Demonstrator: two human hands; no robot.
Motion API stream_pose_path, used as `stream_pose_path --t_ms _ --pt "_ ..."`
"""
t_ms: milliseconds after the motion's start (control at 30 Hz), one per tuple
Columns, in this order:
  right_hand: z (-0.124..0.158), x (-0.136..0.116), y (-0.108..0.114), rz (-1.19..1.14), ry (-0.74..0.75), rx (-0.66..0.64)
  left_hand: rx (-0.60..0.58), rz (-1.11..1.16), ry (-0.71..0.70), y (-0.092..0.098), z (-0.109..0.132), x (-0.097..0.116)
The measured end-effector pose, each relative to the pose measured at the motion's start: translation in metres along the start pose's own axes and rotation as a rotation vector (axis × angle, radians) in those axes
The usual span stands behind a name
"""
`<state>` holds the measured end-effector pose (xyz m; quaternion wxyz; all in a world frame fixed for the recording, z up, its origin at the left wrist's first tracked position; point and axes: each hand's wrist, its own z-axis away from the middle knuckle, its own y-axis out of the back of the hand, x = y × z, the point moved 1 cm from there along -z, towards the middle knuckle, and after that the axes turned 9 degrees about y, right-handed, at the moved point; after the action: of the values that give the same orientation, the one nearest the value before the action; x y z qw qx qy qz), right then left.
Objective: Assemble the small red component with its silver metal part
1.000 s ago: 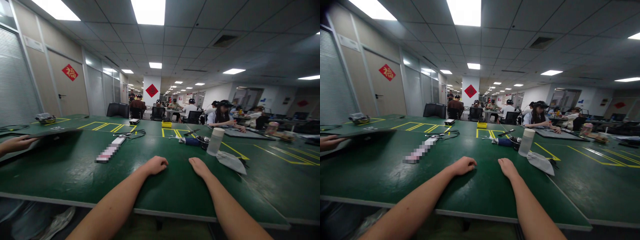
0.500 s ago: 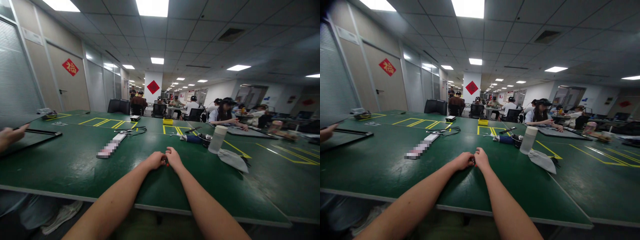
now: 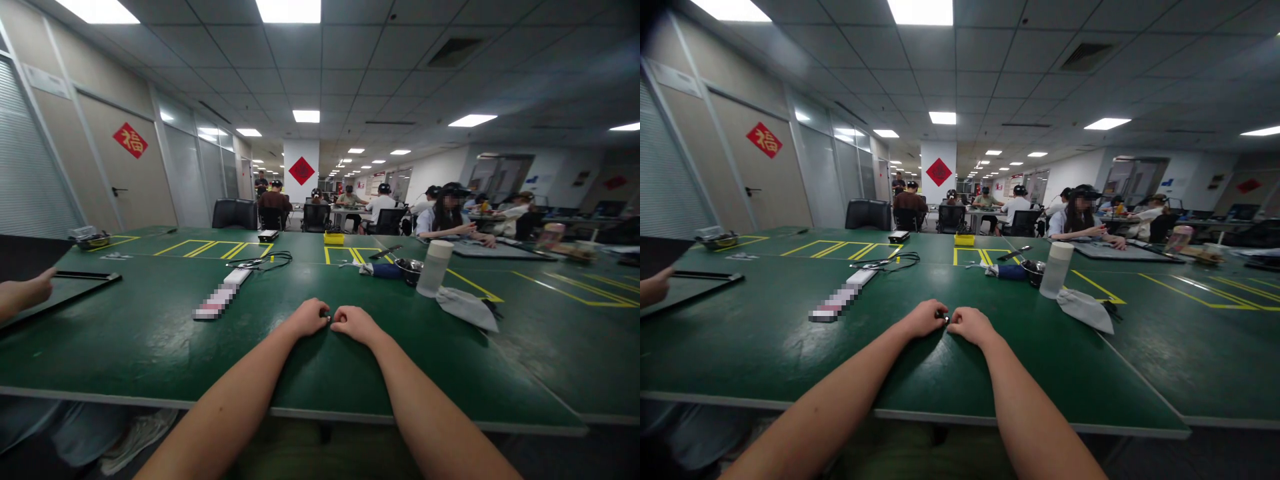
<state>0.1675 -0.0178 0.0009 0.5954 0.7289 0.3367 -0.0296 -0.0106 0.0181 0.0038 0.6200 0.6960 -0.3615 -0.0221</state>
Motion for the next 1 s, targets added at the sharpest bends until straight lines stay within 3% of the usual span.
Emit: stream_pose_path --t_ms 467,733,900,1000 --pt "-0.007 0.011 -0.012 -0.085 0.107 0.100 -0.028 -0.030 -0.058 -0.004 -0.001 0.000" --pt "-0.006 0.009 -0.010 0.005 0.095 0.106 0.022 0.016 0.012 0.004 0.004 0.010" --pt "-0.006 -0.002 -0.006 -0.289 0.044 0.172 0.017 0.089 -0.018 0.007 0.006 0.014" --pt "-0.006 -0.008 -0.005 -0.487 -0.032 0.196 0.034 0.148 0.035 0.005 0.005 0.012"
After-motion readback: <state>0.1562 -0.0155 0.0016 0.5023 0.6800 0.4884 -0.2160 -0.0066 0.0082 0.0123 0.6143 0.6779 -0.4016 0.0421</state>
